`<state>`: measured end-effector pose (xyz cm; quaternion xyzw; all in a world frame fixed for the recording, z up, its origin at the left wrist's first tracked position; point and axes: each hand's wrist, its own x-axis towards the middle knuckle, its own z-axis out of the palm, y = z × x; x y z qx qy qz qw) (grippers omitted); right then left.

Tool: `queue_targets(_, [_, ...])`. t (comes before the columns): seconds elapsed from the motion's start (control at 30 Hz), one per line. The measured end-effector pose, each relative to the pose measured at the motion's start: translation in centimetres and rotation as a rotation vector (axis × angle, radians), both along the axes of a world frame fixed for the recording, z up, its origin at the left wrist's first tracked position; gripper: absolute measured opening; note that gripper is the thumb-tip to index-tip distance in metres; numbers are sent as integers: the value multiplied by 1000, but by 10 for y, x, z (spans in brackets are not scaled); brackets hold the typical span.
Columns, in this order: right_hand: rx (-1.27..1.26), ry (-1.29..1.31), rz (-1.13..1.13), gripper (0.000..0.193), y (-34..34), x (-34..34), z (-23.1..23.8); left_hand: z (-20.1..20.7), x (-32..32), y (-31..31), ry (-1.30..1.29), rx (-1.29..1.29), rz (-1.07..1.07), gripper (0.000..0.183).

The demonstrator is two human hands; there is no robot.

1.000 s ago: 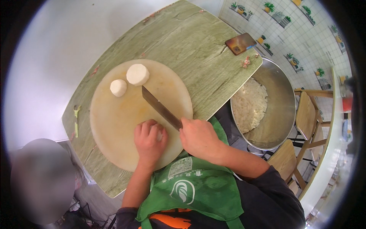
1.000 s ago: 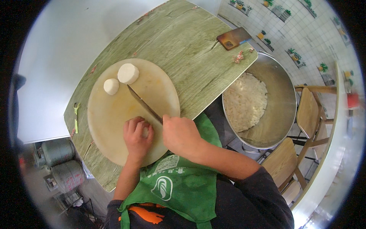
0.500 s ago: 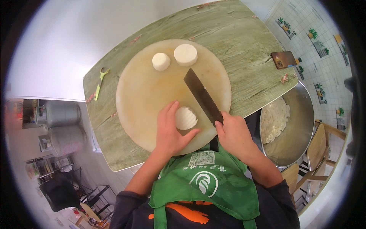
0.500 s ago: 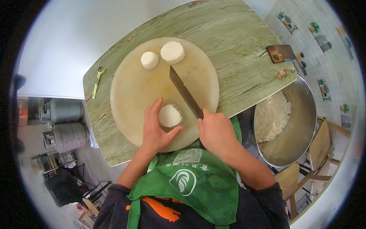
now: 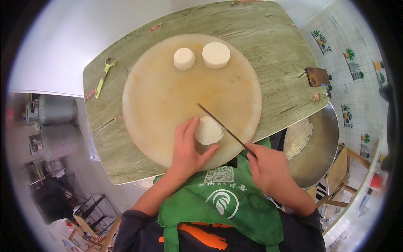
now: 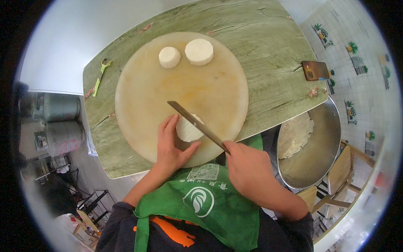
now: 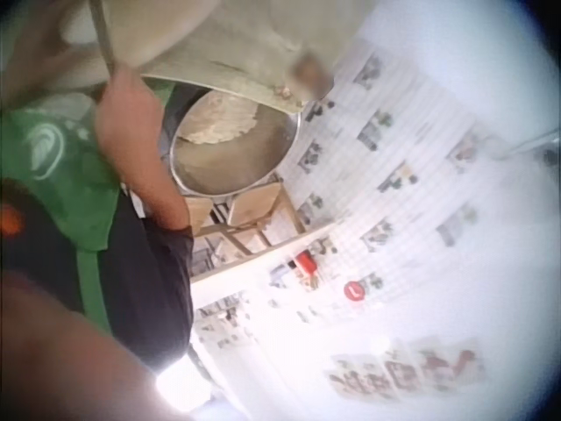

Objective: The person slices cylindrical white vegetable pieces into thin strips using a cleaver on a cutting board, then transfers the strips into a metal bowl. The person then retrieves a whole daikon radish from a plastic bag, cuts off the green leafy top, and discards it.

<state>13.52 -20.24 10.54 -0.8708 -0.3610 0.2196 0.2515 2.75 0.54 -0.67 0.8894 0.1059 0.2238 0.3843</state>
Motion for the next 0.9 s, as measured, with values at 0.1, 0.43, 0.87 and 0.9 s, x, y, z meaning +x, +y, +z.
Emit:
queue_targets(0.1, [-4,-25,45,29,-8,-4,16,-1,-1,2,-6,-7,8,78])
queue_targets(0.43, [-177,-2,84,38,-7,-4,25,-1,2,7,-10,-56,-29,73])
queue_targets(0.87, [-203,78,68,22,46,17,-19,0,4,10,-51,-46,-35,70])
queue_targets(0.9, [-184,105,54,24,45,16,-18,1,3,10,-58,-47,-29,70])
